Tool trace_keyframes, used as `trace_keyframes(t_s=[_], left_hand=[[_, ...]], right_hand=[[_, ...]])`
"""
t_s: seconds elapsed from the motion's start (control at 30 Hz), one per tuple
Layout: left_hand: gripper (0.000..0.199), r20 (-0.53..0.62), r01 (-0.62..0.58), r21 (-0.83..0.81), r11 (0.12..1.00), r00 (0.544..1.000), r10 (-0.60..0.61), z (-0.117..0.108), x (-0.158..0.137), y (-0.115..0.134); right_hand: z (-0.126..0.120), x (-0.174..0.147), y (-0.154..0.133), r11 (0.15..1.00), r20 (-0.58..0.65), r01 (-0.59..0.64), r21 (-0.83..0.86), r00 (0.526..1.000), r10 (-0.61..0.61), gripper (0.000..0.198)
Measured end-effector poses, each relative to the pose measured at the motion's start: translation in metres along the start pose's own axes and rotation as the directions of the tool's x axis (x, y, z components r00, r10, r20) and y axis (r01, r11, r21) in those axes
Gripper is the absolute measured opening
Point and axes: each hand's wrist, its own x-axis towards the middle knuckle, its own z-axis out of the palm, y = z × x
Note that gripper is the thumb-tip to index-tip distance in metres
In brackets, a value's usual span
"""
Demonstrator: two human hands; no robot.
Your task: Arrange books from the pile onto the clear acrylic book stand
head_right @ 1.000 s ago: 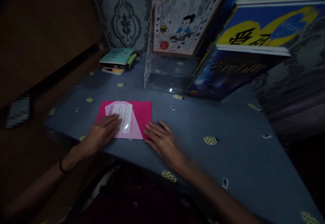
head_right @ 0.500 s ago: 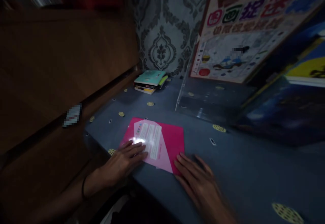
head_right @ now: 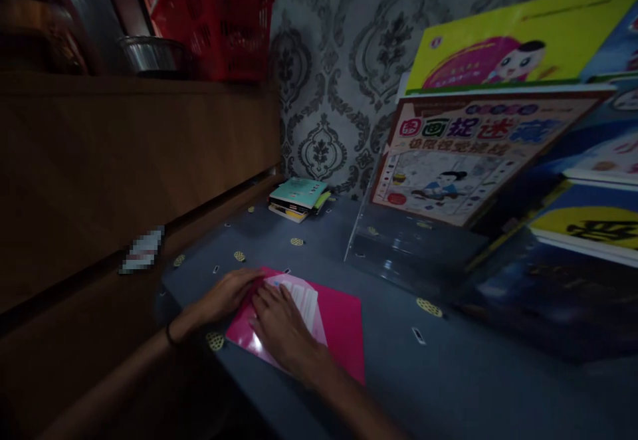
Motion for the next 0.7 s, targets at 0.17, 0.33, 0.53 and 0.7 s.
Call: trace_keyframes(t_s=[0.17, 0.33, 0.53, 0.7], left_hand=[[0.039, 0.086, -0.012, 0.001, 1.000, 0.996, 0.012, 0.001, 0.012, -0.016], [0.039, 0.126, 0.031, 0.066, 0.997, 0.991, -0.039, 0.000, 0.007, -0.007], [0.027, 0.110, 0.028, 0.144, 0.989, 0.993, -0.044, 0.000, 0.016, -0.004], [0.023, 0.164, -0.001, 0.231, 0.973, 0.986, -0.038, -0.003, 0.029, -0.003]], right_hand=[[0.018, 0.001, -0.018, 0.990, 0.018, 0.131, 0.050, 0.991, -0.132, 0.036], [0.031, -0.016, -0.019, 0.959, 0.020, 0.275, 0.073, 0.961, -0.277, 0.046], [0.031, -0.038, -0.023, 0.935, 0.094, 0.353, 0.047, 0.930, -0.356, 0.056], [0.030, -0.066, -0.021, 0.947, 0.038, 0.313, 0.072, 0.948, -0.316, 0.064]])
